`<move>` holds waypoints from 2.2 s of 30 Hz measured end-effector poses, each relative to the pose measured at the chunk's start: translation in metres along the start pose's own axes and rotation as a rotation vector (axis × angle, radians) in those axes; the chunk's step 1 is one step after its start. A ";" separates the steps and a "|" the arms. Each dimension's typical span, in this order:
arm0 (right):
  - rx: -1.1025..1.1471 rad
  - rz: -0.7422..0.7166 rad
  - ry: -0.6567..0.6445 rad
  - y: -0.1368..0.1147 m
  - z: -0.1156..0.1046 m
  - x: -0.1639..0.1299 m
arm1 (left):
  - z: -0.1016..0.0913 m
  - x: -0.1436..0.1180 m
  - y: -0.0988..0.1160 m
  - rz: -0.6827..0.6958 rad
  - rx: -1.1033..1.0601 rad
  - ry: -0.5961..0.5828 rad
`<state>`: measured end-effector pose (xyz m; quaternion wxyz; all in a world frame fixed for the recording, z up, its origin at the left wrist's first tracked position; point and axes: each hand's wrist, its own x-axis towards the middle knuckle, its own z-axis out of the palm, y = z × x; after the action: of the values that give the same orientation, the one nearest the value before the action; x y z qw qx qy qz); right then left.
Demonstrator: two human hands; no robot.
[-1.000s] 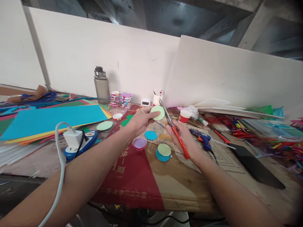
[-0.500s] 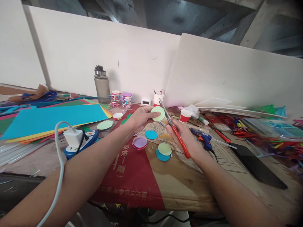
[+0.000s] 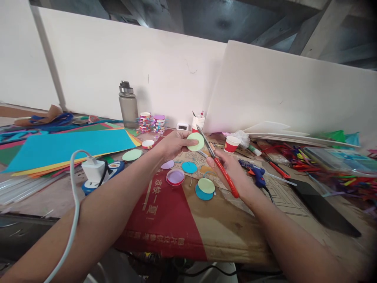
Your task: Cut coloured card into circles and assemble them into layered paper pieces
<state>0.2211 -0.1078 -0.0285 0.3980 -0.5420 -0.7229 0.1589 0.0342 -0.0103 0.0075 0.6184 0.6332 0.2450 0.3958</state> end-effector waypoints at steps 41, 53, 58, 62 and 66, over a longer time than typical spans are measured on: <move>0.192 -0.044 0.153 -0.003 0.007 0.001 | 0.041 -0.007 -0.022 0.104 -0.373 0.210; 0.211 0.003 0.068 -0.008 0.011 -0.003 | 0.049 -0.011 -0.023 0.126 -0.475 0.266; 0.286 0.018 0.040 -0.007 0.013 -0.002 | 0.054 -0.014 -0.024 0.110 -0.503 0.284; 0.292 0.017 0.039 -0.003 0.015 -0.001 | 0.055 -0.013 -0.025 0.102 -0.510 0.308; 0.282 0.006 0.038 0.000 0.015 -0.001 | 0.055 -0.012 -0.024 0.095 -0.525 0.333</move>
<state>0.2095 -0.1058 -0.0383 0.4832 -0.4858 -0.6842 0.2498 0.0762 -0.0498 -0.0141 0.6931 0.3890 0.2025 0.5720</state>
